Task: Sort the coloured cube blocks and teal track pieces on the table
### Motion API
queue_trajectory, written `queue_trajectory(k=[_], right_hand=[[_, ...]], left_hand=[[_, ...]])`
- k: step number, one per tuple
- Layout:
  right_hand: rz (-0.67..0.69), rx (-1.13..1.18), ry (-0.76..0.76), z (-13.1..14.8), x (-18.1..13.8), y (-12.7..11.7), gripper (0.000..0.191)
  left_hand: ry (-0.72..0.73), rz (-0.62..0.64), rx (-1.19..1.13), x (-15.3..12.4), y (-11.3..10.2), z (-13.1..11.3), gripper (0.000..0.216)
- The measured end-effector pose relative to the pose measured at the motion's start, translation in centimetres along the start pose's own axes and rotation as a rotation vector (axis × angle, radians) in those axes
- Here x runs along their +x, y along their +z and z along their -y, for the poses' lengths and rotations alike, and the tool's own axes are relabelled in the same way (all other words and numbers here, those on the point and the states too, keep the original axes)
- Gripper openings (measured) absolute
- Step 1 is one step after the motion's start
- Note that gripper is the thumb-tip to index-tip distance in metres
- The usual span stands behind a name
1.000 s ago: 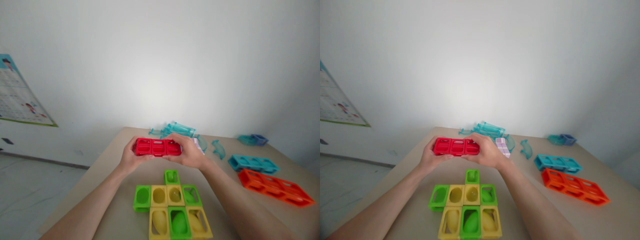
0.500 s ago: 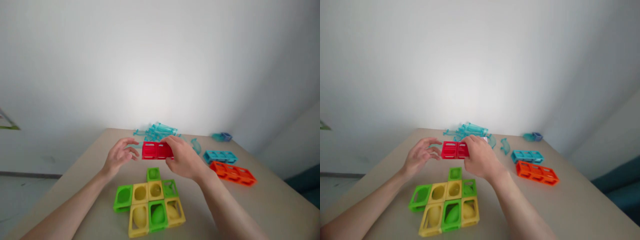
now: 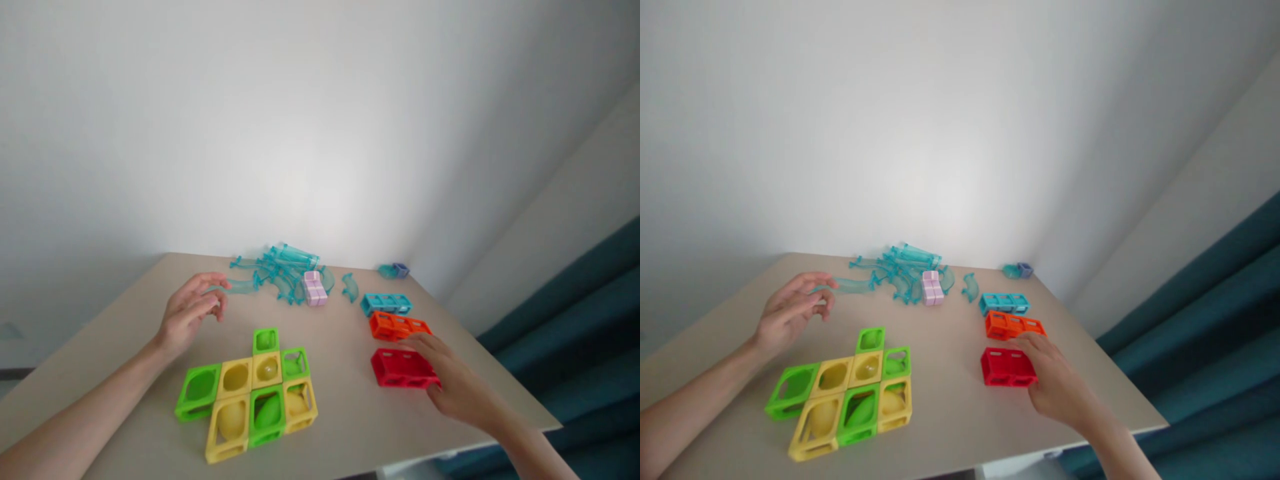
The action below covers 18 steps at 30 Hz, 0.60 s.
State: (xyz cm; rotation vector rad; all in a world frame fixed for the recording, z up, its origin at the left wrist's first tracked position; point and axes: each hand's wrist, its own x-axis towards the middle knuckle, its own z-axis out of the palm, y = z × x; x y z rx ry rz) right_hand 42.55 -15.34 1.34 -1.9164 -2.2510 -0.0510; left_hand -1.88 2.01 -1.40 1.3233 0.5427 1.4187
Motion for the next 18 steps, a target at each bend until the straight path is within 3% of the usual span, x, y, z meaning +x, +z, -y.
queue_trajectory(k=[4,7,12,18], right_hand=[[-0.120,-0.083,0.122,-0.3,2.1,-0.4,0.047],[-0.206,-0.157,0.191,-0.7,4.9,1.3,0.052],[-0.049,-0.226,0.334,-2.2,7.6,4.7,0.056],[0.023,-0.285,0.259,-3.5,7.3,5.3,0.055]], left_hand=[[-0.009,-0.033,0.005,0.1,-0.2,0.1,0.025],[-0.002,-0.035,0.025,0.1,-0.4,0.2,0.024],[0.012,-0.022,0.036,0.3,-1.1,0.8,0.029],[0.039,0.022,0.030,0.6,-1.6,1.4,0.034]])
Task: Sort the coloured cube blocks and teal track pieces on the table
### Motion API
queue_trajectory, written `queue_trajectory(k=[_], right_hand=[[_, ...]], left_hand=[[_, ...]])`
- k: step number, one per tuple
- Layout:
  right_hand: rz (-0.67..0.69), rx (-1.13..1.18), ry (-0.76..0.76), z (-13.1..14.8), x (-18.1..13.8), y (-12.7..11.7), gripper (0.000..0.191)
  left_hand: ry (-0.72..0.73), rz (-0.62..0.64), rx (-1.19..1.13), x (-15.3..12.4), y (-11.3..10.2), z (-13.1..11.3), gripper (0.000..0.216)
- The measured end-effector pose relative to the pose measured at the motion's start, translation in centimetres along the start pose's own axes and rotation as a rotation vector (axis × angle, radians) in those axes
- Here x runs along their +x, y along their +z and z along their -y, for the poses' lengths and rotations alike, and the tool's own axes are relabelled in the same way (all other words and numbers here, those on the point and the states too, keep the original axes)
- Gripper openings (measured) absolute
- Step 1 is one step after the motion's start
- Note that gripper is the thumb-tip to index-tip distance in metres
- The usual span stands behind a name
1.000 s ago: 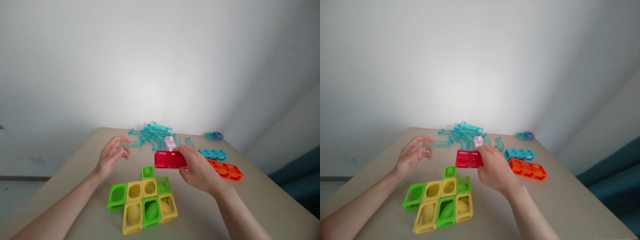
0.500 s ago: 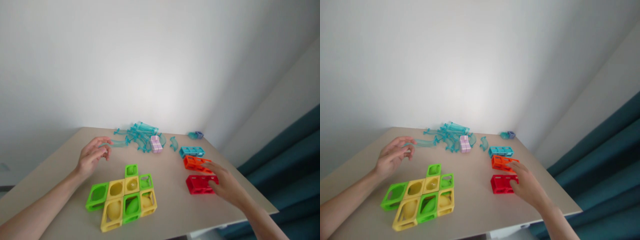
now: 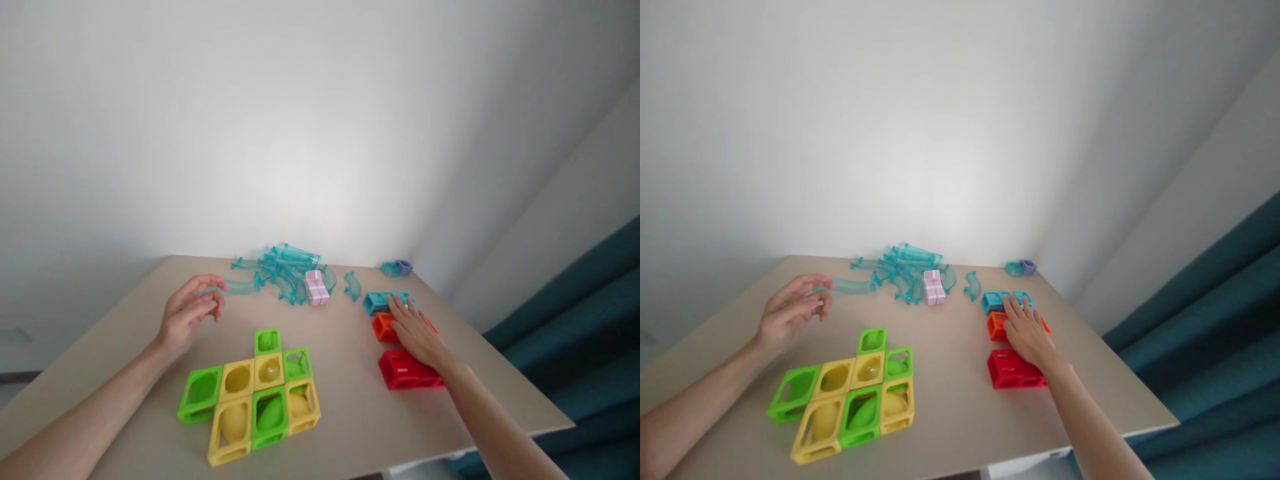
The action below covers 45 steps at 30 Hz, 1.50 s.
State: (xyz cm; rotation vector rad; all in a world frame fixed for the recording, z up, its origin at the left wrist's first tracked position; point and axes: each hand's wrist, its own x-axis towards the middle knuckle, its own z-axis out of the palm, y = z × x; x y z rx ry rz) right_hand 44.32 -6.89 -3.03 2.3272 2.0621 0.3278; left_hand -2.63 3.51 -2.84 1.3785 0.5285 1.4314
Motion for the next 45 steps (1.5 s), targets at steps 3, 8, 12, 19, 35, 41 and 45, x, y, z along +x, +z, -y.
queue_trajectory(k=[3,8,12,19,35,41,45], right_hand=[[0.005,0.012,-0.021,-0.3,0.1,0.0,0.054],[0.036,0.037,-0.018,-0.3,0.7,-0.1,0.054],[0.036,0.058,-0.017,-0.1,0.9,-0.4,0.054],[-0.100,0.087,0.047,-0.1,0.1,-0.1,0.056],[-0.330,0.082,0.340,2.3,-6.0,-0.9,0.079],[-0.191,0.047,0.249,-0.1,-6.9,0.8,0.061],[-0.089,0.097,0.059,-1.0,-6.0,-0.7,0.056]], left_hand=[[0.007,0.028,0.007,-0.1,0.1,0.0,0.034],[0.011,0.044,0.014,-0.2,0.3,-0.1,0.032],[-0.003,0.044,0.028,-0.3,0.2,0.1,0.030],[-0.010,0.041,0.043,-0.3,0.3,0.5,0.029],[0.000,0.037,0.034,-0.2,0.2,0.4,0.029],[-0.006,0.035,0.031,-0.3,0.2,0.4,0.028],[0.009,0.034,0.024,-0.3,0.1,0.2,0.027]])
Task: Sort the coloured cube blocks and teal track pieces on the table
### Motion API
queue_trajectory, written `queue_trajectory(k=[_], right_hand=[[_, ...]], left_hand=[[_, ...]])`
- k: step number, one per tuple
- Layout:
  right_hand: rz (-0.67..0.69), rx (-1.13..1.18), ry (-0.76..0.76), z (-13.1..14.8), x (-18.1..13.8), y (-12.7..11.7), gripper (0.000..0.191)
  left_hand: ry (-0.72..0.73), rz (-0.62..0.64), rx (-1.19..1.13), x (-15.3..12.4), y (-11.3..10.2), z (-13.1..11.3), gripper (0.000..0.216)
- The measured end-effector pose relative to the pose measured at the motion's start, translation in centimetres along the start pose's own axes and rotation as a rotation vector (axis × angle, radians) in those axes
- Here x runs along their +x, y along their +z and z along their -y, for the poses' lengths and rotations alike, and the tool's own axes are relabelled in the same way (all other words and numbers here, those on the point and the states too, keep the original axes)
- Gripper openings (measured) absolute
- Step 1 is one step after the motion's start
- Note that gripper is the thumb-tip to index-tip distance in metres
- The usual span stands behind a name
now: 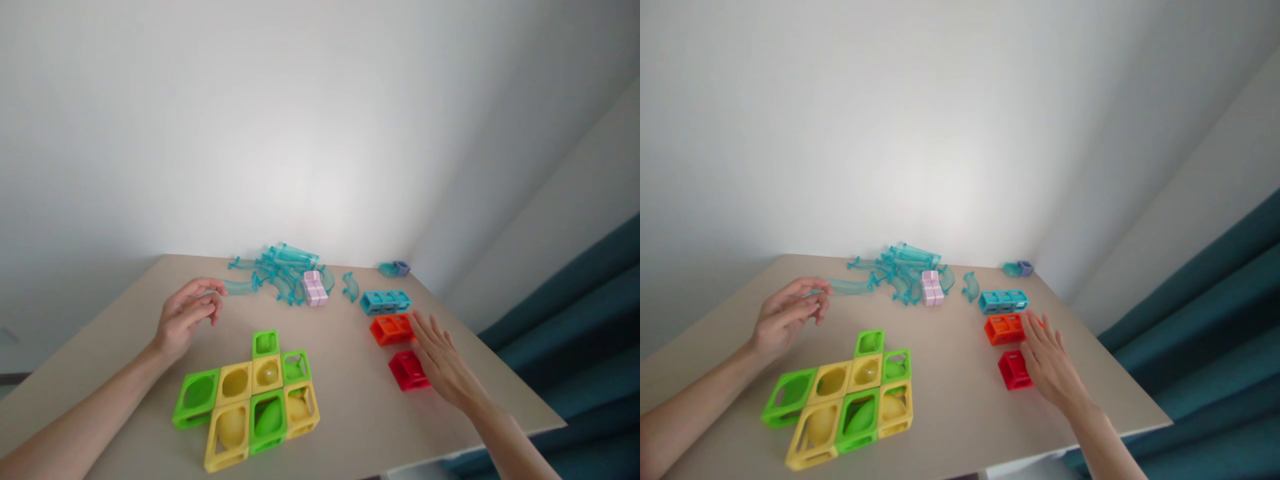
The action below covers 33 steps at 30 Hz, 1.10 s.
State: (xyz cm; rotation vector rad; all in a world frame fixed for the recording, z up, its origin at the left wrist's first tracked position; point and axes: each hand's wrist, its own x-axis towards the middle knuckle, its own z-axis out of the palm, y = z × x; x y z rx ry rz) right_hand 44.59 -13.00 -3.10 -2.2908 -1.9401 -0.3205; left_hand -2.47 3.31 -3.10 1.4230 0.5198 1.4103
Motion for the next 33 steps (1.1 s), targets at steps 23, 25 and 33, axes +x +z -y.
queue_trajectory(k=[23,25,33], right_hand=[[-0.048,0.002,0.007,0.4,1.3,0.6,0.062],[-0.167,0.050,0.016,1.2,0.9,0.0,0.060],[-0.131,0.481,-0.447,14.8,-0.6,-4.1,0.052]], left_hand=[[-0.014,-0.012,-0.002,-0.1,0.0,0.0,0.027],[-0.011,-0.010,-0.003,0.0,-0.1,0.0,0.027],[-0.195,0.213,0.041,0.0,0.1,0.6,0.023]])
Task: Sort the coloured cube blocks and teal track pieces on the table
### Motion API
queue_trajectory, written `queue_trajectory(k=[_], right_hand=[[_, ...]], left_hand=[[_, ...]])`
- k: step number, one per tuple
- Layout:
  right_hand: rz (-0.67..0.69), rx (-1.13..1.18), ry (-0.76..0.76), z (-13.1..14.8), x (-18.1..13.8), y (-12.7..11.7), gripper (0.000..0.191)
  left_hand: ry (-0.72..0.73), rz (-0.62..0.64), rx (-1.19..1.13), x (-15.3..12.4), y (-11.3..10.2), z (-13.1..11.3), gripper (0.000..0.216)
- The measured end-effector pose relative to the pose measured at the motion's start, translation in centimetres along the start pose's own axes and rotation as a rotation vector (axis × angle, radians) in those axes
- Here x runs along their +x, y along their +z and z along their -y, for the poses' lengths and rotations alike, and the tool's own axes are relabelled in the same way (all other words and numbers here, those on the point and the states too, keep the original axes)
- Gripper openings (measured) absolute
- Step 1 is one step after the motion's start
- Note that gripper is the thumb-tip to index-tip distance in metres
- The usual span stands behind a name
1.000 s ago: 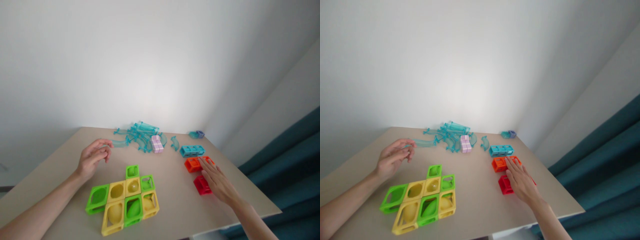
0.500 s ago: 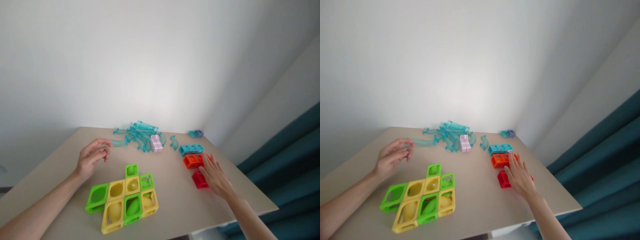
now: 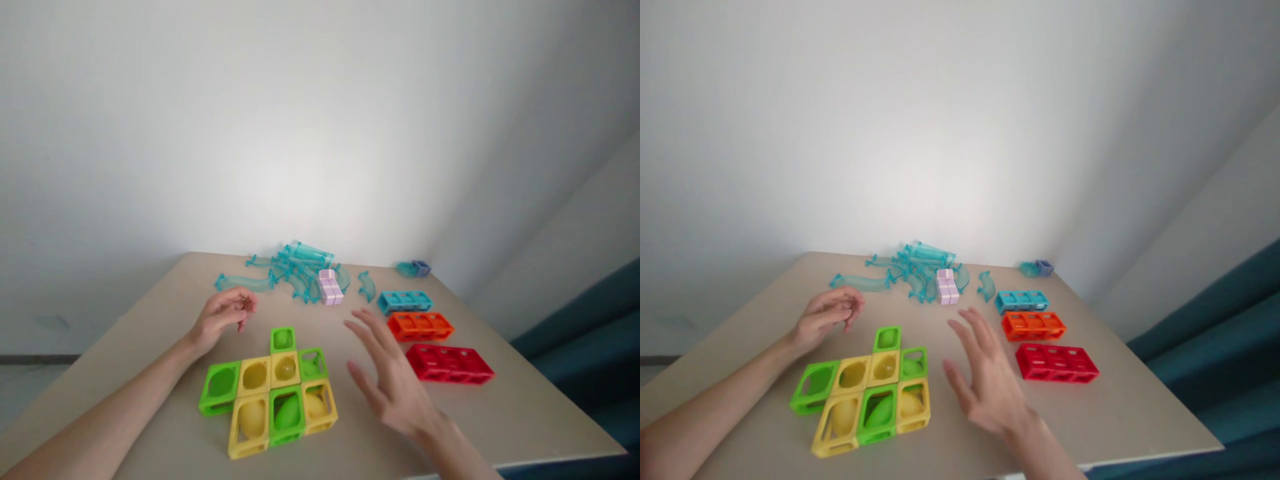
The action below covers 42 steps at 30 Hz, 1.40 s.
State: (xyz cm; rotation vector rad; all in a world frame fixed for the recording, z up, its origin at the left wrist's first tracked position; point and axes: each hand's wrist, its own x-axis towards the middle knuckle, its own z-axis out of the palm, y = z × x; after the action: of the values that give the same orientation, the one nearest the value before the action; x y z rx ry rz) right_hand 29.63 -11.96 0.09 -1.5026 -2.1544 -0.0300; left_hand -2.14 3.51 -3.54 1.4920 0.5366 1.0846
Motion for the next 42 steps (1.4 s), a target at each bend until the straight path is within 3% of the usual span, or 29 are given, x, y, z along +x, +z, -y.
queue_trajectory(k=[3,6,10,19,25,28,33,36,39,42], right_hand=[[0.136,0.175,-0.103,3.6,3.3,3.3,0.065],[0.161,0.327,-0.057,4.2,6.5,6.6,0.049],[0.116,0.456,-0.043,2.9,9.6,9.0,0.019],[0.142,0.480,0.032,1.6,9.6,8.7,0.024],[0.107,0.420,0.089,1.4,9.4,8.0,0.026],[0.122,0.408,0.098,1.4,9.4,8.0,0.027],[0.146,0.401,0.095,1.1,9.3,8.3,0.028],[0.149,0.397,0.118,1.0,9.3,8.3,0.030],[0.131,0.392,0.154,1.2,9.4,8.3,0.030],[0.091,0.401,0.194,1.6,9.5,8.5,0.028]], left_hand=[[-0.153,0.166,0.051,0.0,0.5,-0.4,0.026],[-0.294,0.293,0.153,0.1,0.6,-0.9,0.031],[-0.300,0.210,0.274,0.8,-0.2,-0.8,0.034],[-0.257,0.161,0.280,1.5,-0.5,0.4,0.048],[-0.138,-0.066,0.455,1.7,-0.9,0.0,0.042],[-0.160,-0.185,0.511,1.7,-1.2,-0.2,0.036],[-0.270,-0.399,0.273,1.9,-1.6,0.0,0.039],[-0.218,-0.463,-0.005,1.8,-1.6,-0.4,0.036],[-0.135,-0.392,-0.263,1.5,-1.2,-1.7,0.037],[-0.112,-0.257,-0.377,0.8,-0.6,-2.8,0.038]])
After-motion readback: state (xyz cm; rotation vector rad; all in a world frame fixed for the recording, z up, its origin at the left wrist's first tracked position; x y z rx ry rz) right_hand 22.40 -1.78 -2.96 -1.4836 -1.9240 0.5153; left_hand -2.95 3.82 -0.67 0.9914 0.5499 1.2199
